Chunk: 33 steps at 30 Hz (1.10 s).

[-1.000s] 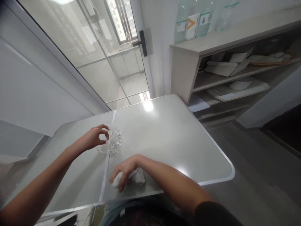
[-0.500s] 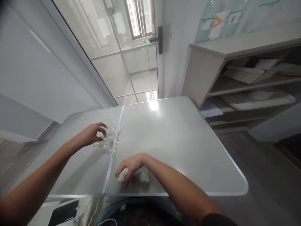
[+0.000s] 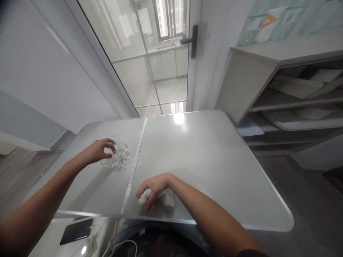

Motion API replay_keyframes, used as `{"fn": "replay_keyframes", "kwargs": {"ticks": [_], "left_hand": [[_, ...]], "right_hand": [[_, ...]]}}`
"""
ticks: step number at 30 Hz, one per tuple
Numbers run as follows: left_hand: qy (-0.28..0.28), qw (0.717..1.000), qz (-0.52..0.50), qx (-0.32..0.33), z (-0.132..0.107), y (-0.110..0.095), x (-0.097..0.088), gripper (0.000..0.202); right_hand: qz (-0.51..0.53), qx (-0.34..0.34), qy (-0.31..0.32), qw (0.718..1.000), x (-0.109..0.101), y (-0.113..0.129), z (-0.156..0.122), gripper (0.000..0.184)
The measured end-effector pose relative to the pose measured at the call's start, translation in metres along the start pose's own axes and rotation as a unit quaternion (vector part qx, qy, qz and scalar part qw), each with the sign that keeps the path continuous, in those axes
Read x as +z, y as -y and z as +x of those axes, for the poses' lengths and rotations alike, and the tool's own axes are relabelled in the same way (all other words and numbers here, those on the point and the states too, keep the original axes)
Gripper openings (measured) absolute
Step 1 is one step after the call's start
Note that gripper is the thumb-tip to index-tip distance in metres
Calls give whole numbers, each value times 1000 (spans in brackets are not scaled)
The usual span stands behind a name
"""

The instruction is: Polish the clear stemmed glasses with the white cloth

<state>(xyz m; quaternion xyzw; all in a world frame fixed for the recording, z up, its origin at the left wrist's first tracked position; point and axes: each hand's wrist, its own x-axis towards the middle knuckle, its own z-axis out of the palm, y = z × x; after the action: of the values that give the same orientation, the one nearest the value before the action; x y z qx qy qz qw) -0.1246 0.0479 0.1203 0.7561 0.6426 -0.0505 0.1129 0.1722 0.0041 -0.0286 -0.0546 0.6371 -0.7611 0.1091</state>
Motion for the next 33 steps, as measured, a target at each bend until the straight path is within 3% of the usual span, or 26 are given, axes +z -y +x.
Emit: {"fn": "replay_keyframes", "kwargs": {"ticks": [5, 7, 9, 11, 12, 14, 16, 19, 22, 27, 31, 33], "left_hand": [[-8, 1000, -21, -2, -16, -1, -8, 23], [-53, 997, -60, -7, -35, -5, -12, 25], [-190, 976, -104, -31, -59, -13, -9, 27], [-371, 911, -142, -106, -82, -24, 6, 32], [-436, 873, -152, -155, -91, -31, 18, 33], [-491, 820, -179, -232, -105, -46, 48, 36], [-480, 810, -219, -256, -110, -60, 79, 38], [-421, 833, -265, -241, -108, -75, 114, 41], [-377, 856, -266, -232, -100, -77, 133, 47], [-374, 824, -336, -262, -82, -69, 151, 55], [-359, 799, -402, -265, -71, -72, 161, 53], [-374, 787, -413, -265, -68, -73, 164, 54]], "right_hand": [[4, 2, -4, 1000, 2, 2, -1, 44], [9, 13, -7, 1000, 2, 2, -2, 46], [12, 26, -9, 1000, 3, 1, -3, 48], [9, 21, -22, 999, 4, 0, -4, 50], [13, 3, -46, 999, 5, -1, -4, 51], [52, -74, -143, 986, 6, -2, -5, 56], [123, -175, -289, 933, 6, -1, -5, 65], [228, -260, -477, 808, 2, 2, -6, 64], [287, -284, -543, 736, -2, 8, -8, 38], [346, -344, -518, 703, -6, 11, -14, 34], [385, -315, -525, 691, -10, 6, -21, 14], [398, -288, -517, 701, -11, 4, -23, 24]]}}
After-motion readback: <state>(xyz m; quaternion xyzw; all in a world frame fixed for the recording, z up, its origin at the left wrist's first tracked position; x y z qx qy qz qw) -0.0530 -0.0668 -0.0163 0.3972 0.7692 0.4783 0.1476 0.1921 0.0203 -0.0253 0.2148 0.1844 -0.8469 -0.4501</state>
